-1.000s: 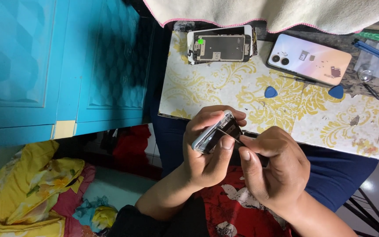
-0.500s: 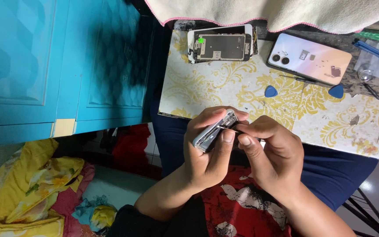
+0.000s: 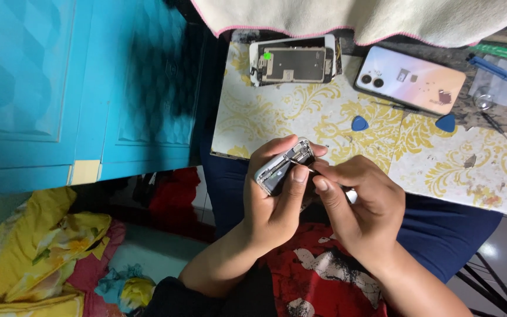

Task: Disassembling a smartphone to remove internal components using a plastic prying tool

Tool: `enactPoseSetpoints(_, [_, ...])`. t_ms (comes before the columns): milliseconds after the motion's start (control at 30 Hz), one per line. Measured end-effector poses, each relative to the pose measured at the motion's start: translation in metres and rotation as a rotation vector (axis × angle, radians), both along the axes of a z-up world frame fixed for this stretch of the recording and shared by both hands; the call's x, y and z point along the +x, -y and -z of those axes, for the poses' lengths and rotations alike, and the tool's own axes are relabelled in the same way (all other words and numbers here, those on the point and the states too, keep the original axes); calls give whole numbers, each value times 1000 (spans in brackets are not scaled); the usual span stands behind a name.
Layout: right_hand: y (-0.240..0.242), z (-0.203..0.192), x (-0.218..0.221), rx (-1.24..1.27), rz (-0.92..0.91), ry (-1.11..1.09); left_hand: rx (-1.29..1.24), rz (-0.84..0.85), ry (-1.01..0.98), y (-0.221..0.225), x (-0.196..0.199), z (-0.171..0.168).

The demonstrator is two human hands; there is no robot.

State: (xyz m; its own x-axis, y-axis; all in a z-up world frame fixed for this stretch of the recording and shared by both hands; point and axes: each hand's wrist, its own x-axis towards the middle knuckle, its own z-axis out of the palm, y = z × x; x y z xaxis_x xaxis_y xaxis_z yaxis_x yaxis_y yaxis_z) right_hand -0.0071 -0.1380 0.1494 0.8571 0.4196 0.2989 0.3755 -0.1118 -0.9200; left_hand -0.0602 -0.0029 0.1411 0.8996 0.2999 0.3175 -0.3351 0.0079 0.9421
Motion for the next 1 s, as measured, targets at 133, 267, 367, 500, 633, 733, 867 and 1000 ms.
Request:
enactPoseSetpoints(133, [-2,-13,8,-87,53,148,-67,30,-40,-3,4,2])
enactPoseSetpoints(267, [-1,-14,16,-136,55,235,-144,59,-55,-5,9,12])
enactPoseSetpoints(367, [0,-12,20,-108,14,152,-140,41,-92,-7,14,15])
enactPoseSetpoints(500, [6,2,21,-14,29,-61,-103,37,-133,-8,16,18])
enactPoseSetpoints(633, [10,12,21,109,20,-159,-121,51,-138,-4,18,17])
enactPoseSetpoints(733, [10,11,20,66,62,-14,-123,53,-134,-1,20,16])
enactPoseSetpoints(867, [10,12,19,69,52,98,1,30,-115,1,20,11])
enactPoseSetpoints(1000, [12,11,18,89,39,102,67,27,-122,0,19,5])
